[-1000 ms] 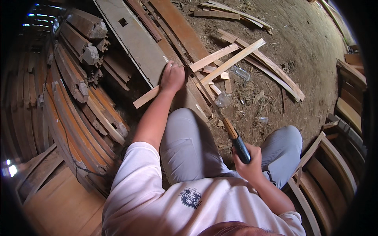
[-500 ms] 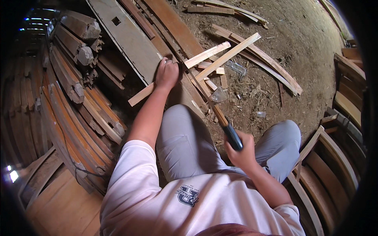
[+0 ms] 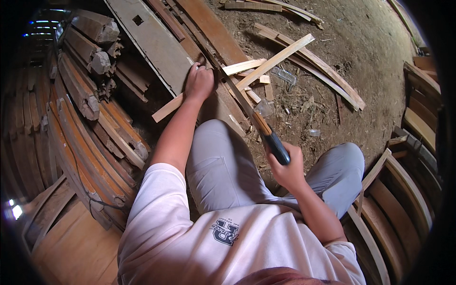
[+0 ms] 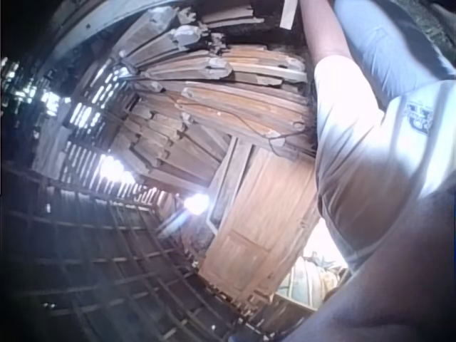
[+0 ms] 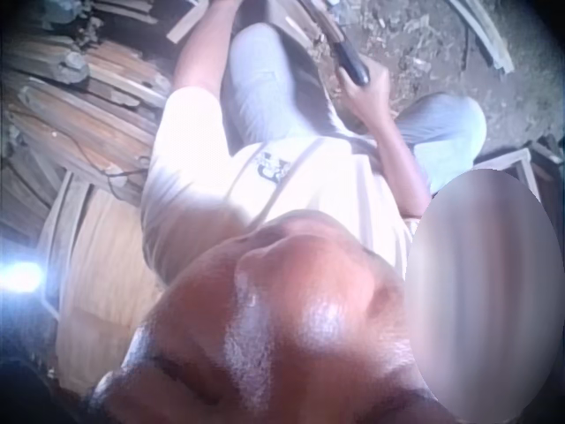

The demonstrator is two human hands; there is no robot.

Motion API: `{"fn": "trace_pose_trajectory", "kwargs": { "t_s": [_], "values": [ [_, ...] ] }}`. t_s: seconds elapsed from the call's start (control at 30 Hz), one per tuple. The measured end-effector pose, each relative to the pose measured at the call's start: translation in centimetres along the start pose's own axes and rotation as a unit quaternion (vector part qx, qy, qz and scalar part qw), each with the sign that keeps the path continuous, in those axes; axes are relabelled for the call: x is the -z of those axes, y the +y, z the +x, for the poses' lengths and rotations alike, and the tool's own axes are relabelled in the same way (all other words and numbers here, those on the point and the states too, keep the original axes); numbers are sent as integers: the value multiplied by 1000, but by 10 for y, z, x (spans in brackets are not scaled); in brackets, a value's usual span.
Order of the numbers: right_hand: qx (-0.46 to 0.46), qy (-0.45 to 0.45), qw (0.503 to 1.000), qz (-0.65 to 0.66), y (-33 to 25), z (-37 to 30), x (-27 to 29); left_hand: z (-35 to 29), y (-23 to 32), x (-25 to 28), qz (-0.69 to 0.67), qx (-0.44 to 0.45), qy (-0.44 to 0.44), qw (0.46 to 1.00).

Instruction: The person sits on the floor of a workshop and uses a hand saw to cut thin wooden strips into smaller pieces. They repeatedly pick up strips, position them on a larger board, and saw them to size.

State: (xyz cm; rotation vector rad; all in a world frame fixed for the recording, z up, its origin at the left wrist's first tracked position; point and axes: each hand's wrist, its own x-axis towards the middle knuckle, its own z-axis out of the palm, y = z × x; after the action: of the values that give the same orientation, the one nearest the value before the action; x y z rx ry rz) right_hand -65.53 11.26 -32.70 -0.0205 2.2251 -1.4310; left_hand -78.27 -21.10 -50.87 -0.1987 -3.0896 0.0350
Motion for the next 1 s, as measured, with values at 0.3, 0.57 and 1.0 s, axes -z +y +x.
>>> {"fn": "trace_pose_trajectory", "kwargs": {
  "t_s": [0.3,0.57,1.0],
  "values": [
    [-8,7,1000,29,-15,8,15,-2,4,0,7,5,-5,1000],
    [20,20,999,27,-15,14,7,4,3,6,20,1,-29,999],
    [4,16,1000,12,-8,-27,33,3,9,9,-8,5,-16,1000]
  ]
}}
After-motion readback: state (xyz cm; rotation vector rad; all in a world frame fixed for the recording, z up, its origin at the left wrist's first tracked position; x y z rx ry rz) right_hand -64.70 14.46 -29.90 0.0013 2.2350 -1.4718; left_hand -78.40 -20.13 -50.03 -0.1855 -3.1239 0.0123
